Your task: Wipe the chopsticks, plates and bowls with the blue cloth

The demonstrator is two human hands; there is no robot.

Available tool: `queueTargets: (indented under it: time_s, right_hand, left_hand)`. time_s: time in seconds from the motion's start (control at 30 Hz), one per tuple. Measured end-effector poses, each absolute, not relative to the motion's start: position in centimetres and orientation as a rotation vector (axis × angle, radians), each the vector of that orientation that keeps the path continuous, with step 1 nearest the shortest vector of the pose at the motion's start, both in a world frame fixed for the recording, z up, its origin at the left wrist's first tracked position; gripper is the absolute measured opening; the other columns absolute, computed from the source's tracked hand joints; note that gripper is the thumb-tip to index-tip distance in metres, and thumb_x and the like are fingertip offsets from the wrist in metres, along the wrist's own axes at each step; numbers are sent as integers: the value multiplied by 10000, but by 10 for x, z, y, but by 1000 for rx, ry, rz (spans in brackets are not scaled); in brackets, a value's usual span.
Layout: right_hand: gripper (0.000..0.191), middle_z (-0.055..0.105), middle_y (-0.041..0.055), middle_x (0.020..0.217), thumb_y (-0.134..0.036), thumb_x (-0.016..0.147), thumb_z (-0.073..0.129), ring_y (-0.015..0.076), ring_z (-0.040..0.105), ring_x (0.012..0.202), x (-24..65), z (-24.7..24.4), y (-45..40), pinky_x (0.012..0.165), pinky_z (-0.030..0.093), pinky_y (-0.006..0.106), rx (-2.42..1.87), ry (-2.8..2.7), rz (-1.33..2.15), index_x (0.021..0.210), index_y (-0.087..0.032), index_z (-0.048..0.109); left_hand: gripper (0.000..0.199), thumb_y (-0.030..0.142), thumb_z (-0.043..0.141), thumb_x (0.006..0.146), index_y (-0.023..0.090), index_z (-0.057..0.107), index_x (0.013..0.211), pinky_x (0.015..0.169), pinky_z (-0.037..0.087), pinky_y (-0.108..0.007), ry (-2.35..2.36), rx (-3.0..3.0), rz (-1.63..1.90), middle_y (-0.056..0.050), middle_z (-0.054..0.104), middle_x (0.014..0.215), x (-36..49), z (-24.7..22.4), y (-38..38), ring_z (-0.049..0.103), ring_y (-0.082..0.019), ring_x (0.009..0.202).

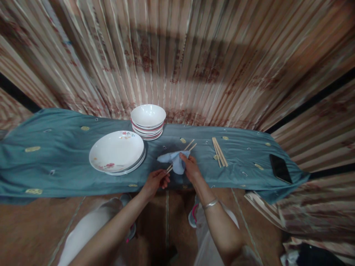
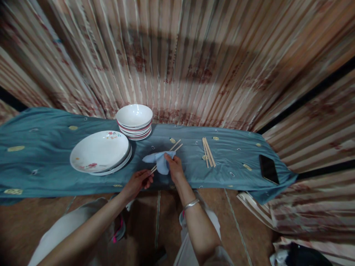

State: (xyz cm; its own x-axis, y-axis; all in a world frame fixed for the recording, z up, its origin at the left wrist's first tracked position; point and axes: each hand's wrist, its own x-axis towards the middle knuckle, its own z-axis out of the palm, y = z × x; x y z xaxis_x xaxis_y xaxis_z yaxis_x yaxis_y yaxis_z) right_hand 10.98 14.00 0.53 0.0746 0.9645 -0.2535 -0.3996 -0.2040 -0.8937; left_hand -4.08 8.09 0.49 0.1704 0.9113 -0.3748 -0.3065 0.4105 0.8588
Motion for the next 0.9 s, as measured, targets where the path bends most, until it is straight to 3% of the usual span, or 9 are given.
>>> queueTargets:
  time_s: [0.5, 0.9]
  right_hand:
    - [230, 684, -26, 595, -387, 590, 778, 141, 600, 522, 142, 18, 150, 546, 480, 265, -1074, -589, 1361, 677, -210, 658]
    - [376, 607, -45, 500, -496, 489, 807, 91, 494, 464, 113, 10, 137, 492, 385, 225, -1143, -674, 1446, 579, -182, 620]
  left_hand:
    - [313, 429, 683, 668, 127, 601, 669, 382, 272, -201, 1059, 742, 937, 17, 566, 492, -38, 4, 78, 446, -61, 366]
    - [321, 435, 695, 666, 125, 617, 689, 392, 284, -208, 1043, 739, 962, 16, 568, 507, -34, 4, 80, 447, -63, 382]
